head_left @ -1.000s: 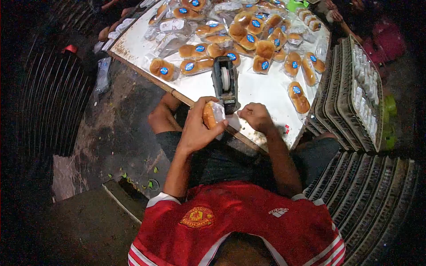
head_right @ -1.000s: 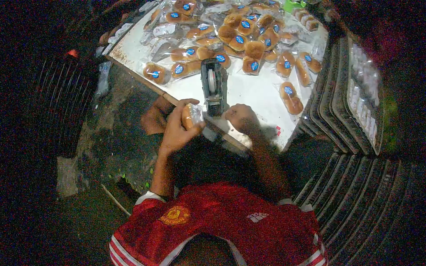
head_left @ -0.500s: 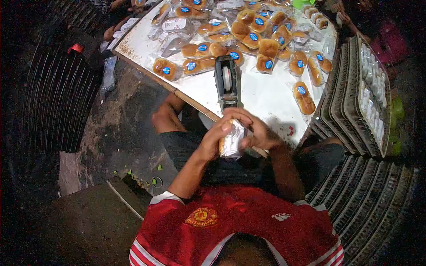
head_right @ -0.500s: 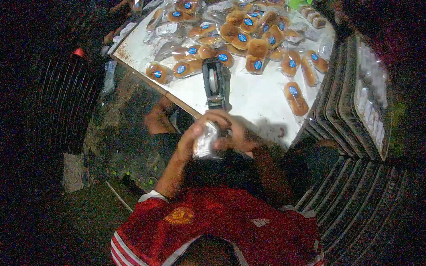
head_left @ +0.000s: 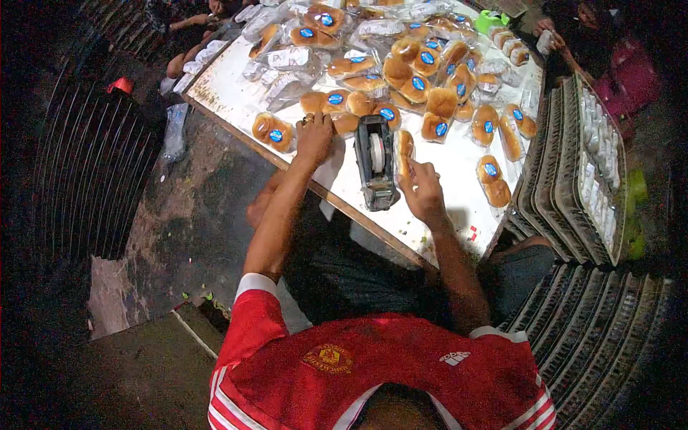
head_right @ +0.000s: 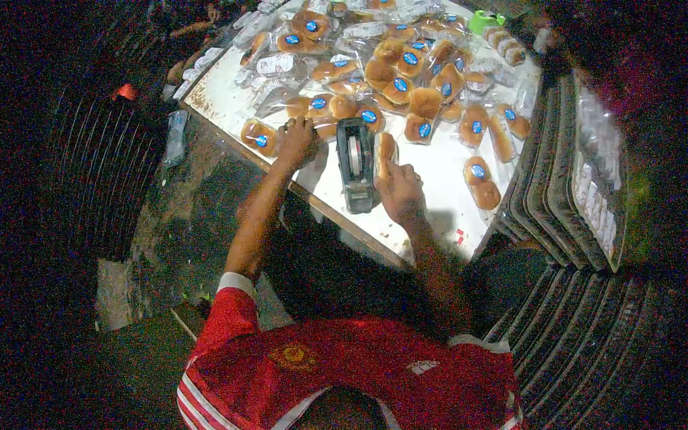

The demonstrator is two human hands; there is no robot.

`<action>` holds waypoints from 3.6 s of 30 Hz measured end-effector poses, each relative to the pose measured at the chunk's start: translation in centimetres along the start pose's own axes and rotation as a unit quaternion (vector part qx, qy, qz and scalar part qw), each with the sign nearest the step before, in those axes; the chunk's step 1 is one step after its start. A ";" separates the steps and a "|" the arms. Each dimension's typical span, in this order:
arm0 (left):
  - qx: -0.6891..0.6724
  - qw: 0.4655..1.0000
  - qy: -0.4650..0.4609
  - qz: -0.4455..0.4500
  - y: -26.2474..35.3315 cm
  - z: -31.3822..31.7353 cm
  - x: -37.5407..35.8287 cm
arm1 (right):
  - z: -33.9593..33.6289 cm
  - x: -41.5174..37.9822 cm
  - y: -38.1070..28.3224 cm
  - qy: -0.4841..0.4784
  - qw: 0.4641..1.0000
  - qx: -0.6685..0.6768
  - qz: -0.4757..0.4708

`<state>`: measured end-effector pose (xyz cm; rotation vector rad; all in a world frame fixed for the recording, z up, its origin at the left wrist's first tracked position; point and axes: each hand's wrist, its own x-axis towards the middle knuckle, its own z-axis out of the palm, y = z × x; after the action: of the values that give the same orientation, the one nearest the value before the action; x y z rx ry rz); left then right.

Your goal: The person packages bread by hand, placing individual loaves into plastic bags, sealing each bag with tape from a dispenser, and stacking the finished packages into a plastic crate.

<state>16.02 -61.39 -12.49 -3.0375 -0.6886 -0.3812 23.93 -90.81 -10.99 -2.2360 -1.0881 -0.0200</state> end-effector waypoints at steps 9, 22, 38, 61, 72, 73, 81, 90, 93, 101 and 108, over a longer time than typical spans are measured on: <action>-0.408 0.875 -0.022 -0.261 4.1 -11.6 -6.0 | -5.2 -0.3 -7.6 0.011 0.973 0.213 0.090; -0.758 0.599 0.152 -0.206 14.0 -15.9 -10.2 | -6.2 -7.3 -8.6 -0.114 0.879 0.462 0.041; -0.430 0.876 0.219 0.017 20.9 -15.8 -13.1 | -9.4 -5.0 -8.5 0.078 0.794 0.564 0.211; -0.774 0.606 -0.107 -0.148 15.5 -14.8 -14.8 | -11.5 -4.2 -7.8 0.054 0.960 0.246 -0.124; -0.638 0.745 0.192 -0.015 15.6 -14.9 -15.9 | -7.7 -6.4 -9.8 -0.188 0.829 0.517 0.103; -0.663 0.725 0.183 -0.032 15.7 -15.1 -15.7 | -7.2 -6.8 -10.0 -0.231 0.766 0.582 0.146; -0.665 0.746 0.016 -0.031 12.7 -16.7 -15.3 | -4.6 -4.1 -9.8 -0.096 0.777 0.604 0.145; -0.555 0.830 0.025 -0.054 10.0 -16.5 -14.8 | -0.7 -0.2 -6.8 -0.008 0.960 0.245 0.131; -0.541 0.838 -0.002 -0.075 9.6 -16.7 -14.9 | -1.9 -2.2 -6.0 -0.078 0.964 0.232 0.106; -0.514 0.849 -0.115 -0.033 10.4 -16.9 -14.1 | -10.1 -1.4 -6.5 -0.250 0.911 0.323 0.056; -0.579 0.799 -0.159 0.042 12.7 -16.9 -14.3 | -11.1 -0.9 -7.0 -0.319 0.921 0.222 -0.003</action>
<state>4.98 -79.88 1.17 -4.3687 -0.3537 -0.3831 21.19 -94.46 1.35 -1.8480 -1.2632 0.9206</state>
